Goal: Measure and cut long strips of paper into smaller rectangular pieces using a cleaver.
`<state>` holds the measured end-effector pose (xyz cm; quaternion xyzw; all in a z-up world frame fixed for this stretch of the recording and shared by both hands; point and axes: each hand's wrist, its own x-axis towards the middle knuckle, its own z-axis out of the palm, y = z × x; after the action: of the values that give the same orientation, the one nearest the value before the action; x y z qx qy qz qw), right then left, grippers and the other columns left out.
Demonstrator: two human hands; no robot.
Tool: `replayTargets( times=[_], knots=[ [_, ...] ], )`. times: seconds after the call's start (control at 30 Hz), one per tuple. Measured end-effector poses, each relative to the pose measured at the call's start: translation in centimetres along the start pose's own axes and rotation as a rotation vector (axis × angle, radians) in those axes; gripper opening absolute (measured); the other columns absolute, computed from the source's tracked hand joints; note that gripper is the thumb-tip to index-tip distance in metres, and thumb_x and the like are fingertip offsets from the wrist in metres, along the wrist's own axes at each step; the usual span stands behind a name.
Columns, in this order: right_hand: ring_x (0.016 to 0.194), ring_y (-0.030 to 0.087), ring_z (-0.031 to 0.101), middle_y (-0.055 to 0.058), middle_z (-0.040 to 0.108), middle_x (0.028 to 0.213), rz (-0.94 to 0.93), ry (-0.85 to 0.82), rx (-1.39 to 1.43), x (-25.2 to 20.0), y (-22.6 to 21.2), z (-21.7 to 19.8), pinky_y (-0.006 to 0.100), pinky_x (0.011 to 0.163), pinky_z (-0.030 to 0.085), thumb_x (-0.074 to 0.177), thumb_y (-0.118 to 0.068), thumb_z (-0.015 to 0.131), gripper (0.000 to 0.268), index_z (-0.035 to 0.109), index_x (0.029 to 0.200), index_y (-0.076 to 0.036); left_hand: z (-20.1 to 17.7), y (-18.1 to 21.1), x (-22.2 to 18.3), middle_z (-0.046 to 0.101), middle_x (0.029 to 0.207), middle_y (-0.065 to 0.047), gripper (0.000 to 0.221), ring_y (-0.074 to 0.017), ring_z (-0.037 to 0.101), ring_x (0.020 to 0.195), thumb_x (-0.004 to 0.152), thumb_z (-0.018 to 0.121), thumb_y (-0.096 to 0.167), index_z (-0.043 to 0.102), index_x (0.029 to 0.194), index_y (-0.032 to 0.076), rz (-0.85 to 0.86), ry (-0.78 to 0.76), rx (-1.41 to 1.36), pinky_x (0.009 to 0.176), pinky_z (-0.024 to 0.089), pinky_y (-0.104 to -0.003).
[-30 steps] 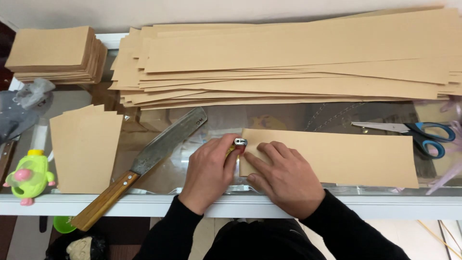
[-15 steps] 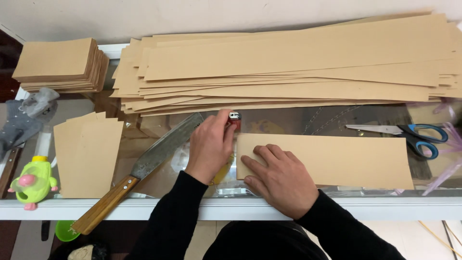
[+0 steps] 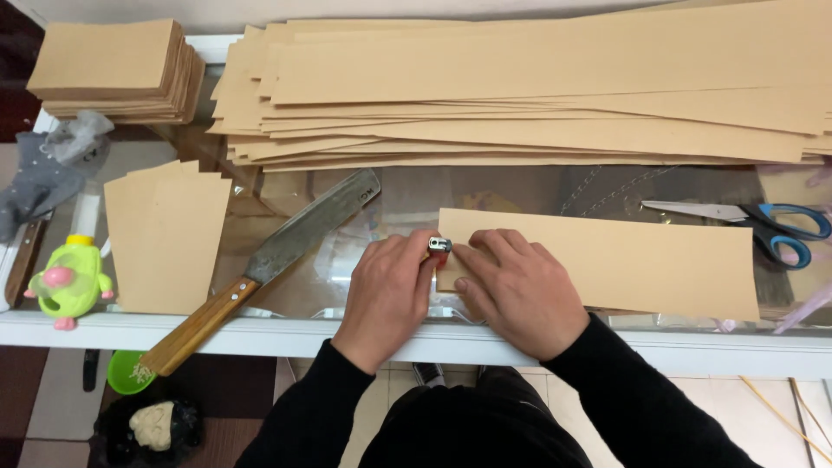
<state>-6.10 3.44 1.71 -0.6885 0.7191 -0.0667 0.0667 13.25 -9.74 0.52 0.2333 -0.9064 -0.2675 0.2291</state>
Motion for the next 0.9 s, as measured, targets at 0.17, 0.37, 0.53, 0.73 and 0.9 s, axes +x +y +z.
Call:
replayTargets(
  times=[0.17,0.37,0.53,0.73,0.9],
  knots=[
    [0.137,0.029,0.062,0.004,0.067,0.136,0.004,0.024,-0.014,0.0,0.0,0.2,0.045,0.101,0.059,0.116,-0.050,0.050,0.049,0.071,0.151,-0.023,-0.8,1.3,-2.6,0.081,0.094,-0.008,0.019,-0.0345,0.078,0.099,0.110,0.067,0.011,0.069,0.128,0.014,0.009,0.024,-0.034,0.102,0.055,-0.048],
    [0.142,0.033,0.061,0.008,0.065,0.144,-0.004,-0.050,0.089,0.3,0.6,-0.7,0.050,0.108,0.058,0.111,-0.048,0.060,0.051,0.068,0.154,-0.021,-1.8,2.1,-4.0,0.080,0.091,-0.010,0.021,-0.0342,0.079,0.099,0.108,0.070,0.010,0.068,0.129,0.011,0.022,0.003,-0.004,0.102,0.056,-0.049],
    [0.149,0.045,0.058,0.019,0.063,0.155,0.074,0.023,0.130,0.0,4.6,-1.0,0.057,0.117,0.054,0.101,-0.050,0.076,0.067,0.066,0.158,-0.016,-2.5,0.4,-5.0,0.078,0.103,-0.027,0.059,-0.0478,0.074,0.105,0.102,0.072,0.007,0.057,0.159,-0.002,-0.181,0.054,-0.064,0.102,0.054,-0.057],
    [0.145,0.034,0.058,0.004,0.057,0.153,0.339,-0.219,-0.184,0.2,7.0,-1.8,0.050,0.112,0.059,0.088,-0.084,0.073,0.100,0.050,0.170,-0.030,-1.9,-1.9,-5.2,0.070,0.115,-0.020,0.068,-0.0408,0.061,0.112,0.095,0.078,0.022,0.063,0.158,0.003,-0.415,0.059,0.071,0.100,0.049,-0.054],
    [0.131,0.026,0.063,-0.003,0.064,0.130,0.352,-0.255,-0.228,0.4,8.4,-1.4,0.047,0.112,0.051,0.082,-0.101,0.064,0.100,0.052,0.163,-0.042,-0.9,-0.5,-4.4,0.060,0.133,-0.022,0.073,-0.0425,0.055,0.117,0.092,0.080,0.021,0.061,0.162,0.005,-0.414,0.154,0.197,0.098,0.048,-0.056]
  ],
)
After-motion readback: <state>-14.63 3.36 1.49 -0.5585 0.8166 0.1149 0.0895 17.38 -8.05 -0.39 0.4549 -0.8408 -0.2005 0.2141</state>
